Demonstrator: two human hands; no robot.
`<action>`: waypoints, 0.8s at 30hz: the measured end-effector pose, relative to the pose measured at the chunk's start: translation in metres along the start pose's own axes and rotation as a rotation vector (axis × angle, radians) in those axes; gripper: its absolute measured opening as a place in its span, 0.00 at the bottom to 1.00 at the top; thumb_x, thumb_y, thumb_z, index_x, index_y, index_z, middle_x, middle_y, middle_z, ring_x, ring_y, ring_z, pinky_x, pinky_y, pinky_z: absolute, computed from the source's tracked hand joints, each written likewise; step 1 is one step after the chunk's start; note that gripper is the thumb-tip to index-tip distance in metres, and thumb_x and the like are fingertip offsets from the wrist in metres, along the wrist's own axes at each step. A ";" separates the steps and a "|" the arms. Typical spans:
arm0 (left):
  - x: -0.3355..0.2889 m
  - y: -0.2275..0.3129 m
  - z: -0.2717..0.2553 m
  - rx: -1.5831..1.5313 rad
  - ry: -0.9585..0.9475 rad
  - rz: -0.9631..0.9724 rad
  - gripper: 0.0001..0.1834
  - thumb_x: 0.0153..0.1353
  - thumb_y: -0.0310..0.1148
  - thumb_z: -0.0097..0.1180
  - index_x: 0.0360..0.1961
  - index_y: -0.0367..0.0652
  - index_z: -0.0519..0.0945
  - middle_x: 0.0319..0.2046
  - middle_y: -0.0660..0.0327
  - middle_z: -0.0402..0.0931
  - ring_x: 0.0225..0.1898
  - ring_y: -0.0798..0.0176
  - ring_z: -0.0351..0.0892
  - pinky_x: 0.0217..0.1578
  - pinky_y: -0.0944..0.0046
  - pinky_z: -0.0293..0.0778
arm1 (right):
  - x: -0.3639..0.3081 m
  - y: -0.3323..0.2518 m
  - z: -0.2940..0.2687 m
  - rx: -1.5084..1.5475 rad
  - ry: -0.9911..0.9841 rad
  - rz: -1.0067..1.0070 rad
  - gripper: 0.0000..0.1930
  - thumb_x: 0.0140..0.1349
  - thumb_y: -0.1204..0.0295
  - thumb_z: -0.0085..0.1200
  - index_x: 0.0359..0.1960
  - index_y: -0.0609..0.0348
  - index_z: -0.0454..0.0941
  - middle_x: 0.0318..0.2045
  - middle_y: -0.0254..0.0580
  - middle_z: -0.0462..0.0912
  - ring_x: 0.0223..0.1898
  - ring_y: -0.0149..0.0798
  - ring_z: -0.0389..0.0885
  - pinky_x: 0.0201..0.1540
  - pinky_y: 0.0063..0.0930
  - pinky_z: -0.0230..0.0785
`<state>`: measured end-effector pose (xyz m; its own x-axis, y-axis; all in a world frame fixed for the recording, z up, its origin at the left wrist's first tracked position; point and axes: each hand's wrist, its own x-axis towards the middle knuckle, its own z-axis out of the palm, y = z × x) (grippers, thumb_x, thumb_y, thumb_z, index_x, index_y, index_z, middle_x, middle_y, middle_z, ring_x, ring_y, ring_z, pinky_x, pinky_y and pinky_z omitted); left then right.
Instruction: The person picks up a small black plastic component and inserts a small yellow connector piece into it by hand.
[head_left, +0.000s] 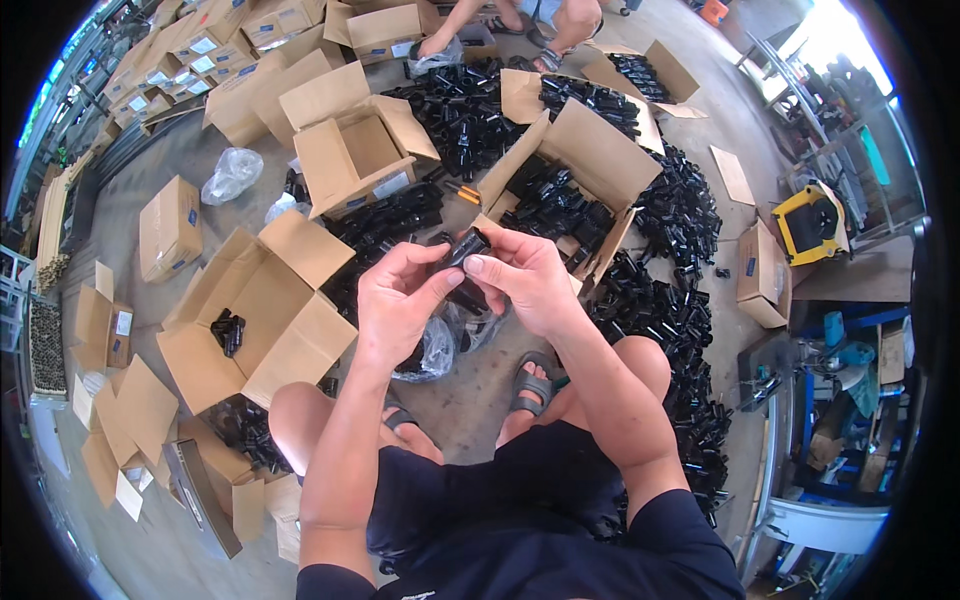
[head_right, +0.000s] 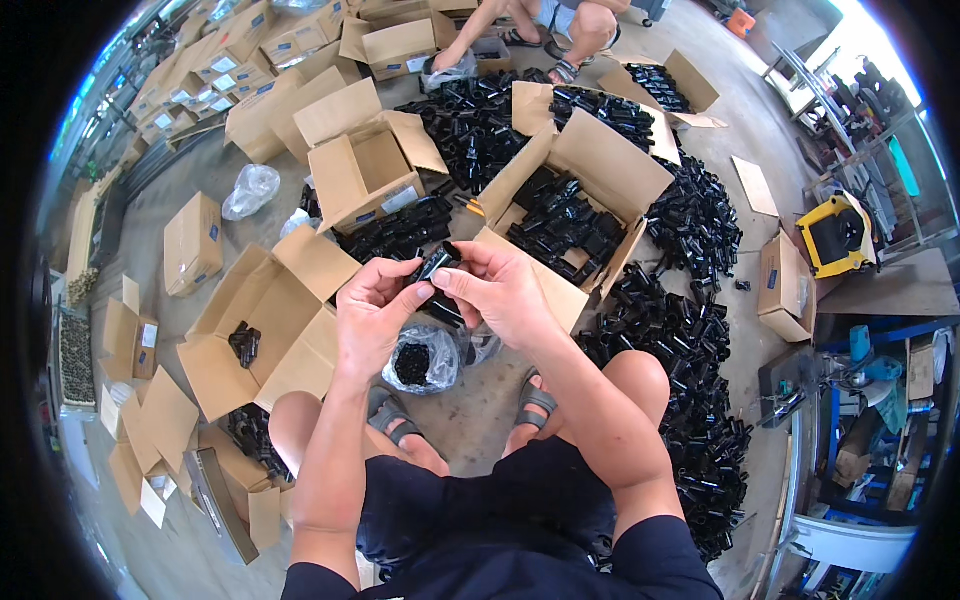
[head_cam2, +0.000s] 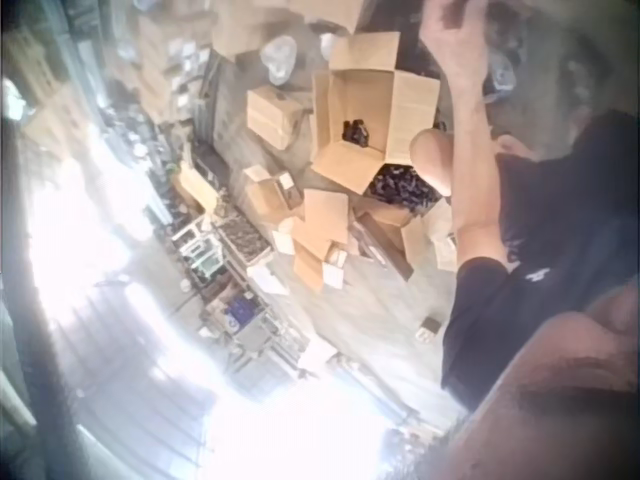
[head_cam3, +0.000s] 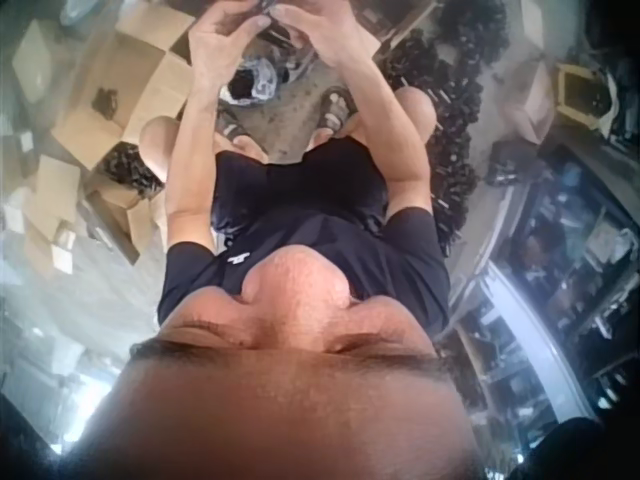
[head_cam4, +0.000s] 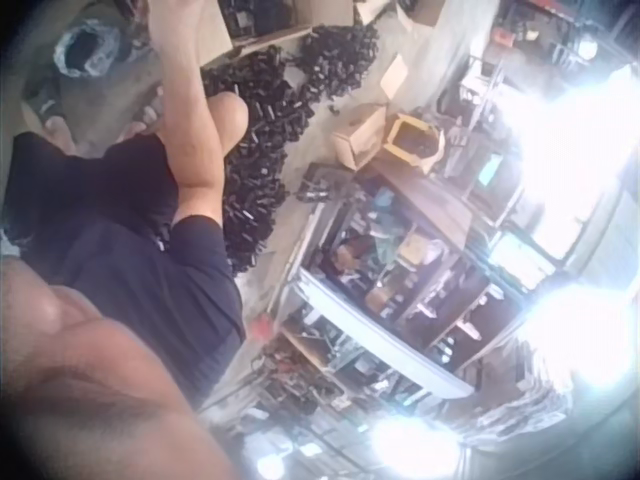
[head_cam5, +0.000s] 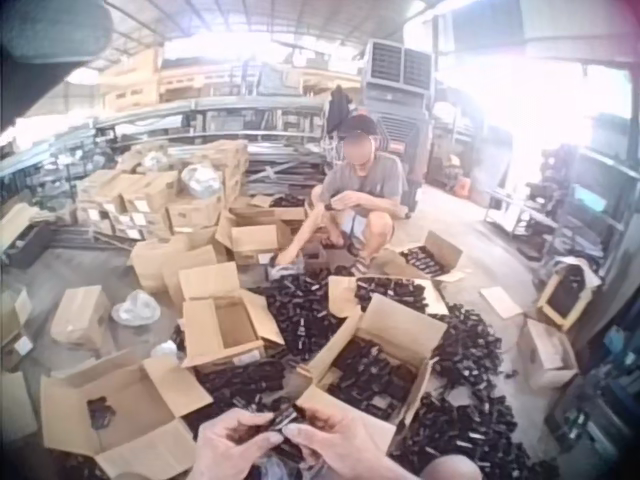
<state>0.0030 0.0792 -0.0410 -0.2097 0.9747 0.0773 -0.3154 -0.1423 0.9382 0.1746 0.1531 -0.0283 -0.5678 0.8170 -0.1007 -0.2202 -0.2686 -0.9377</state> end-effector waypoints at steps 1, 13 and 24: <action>0.000 0.000 0.000 0.007 0.015 -0.001 0.15 0.59 0.16 0.67 0.47 0.34 0.82 0.42 0.59 0.85 0.42 0.71 0.82 0.45 0.70 0.77 | 0.000 -0.001 0.000 -0.010 -0.003 0.007 0.18 0.66 0.72 0.63 0.55 0.68 0.79 0.26 0.31 0.79 0.19 0.21 0.71 0.19 0.16 0.61; 0.003 -0.011 -0.004 -0.370 0.189 -0.124 0.09 0.69 0.29 0.58 0.47 0.37 0.81 0.42 0.52 0.85 0.41 0.57 0.87 0.34 0.66 0.84 | 0.005 -0.005 -0.001 0.051 0.200 -0.089 0.09 0.67 0.73 0.62 0.44 0.66 0.84 0.27 0.33 0.82 0.24 0.23 0.75 0.24 0.18 0.68; 0.006 -0.011 -0.003 -0.369 0.278 -0.055 0.07 0.67 0.25 0.61 0.44 0.35 0.81 0.39 0.52 0.85 0.39 0.58 0.87 0.37 0.63 0.85 | 0.010 0.004 -0.001 -0.013 0.139 -0.079 0.08 0.66 0.76 0.62 0.45 0.64 0.82 0.34 0.33 0.85 0.32 0.22 0.80 0.33 0.18 0.73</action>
<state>0.0021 0.0856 -0.0516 -0.4073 0.9066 -0.1099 -0.6308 -0.1923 0.7518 0.1693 0.1608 -0.0332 -0.4340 0.8981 -0.0709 -0.2485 -0.1950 -0.9488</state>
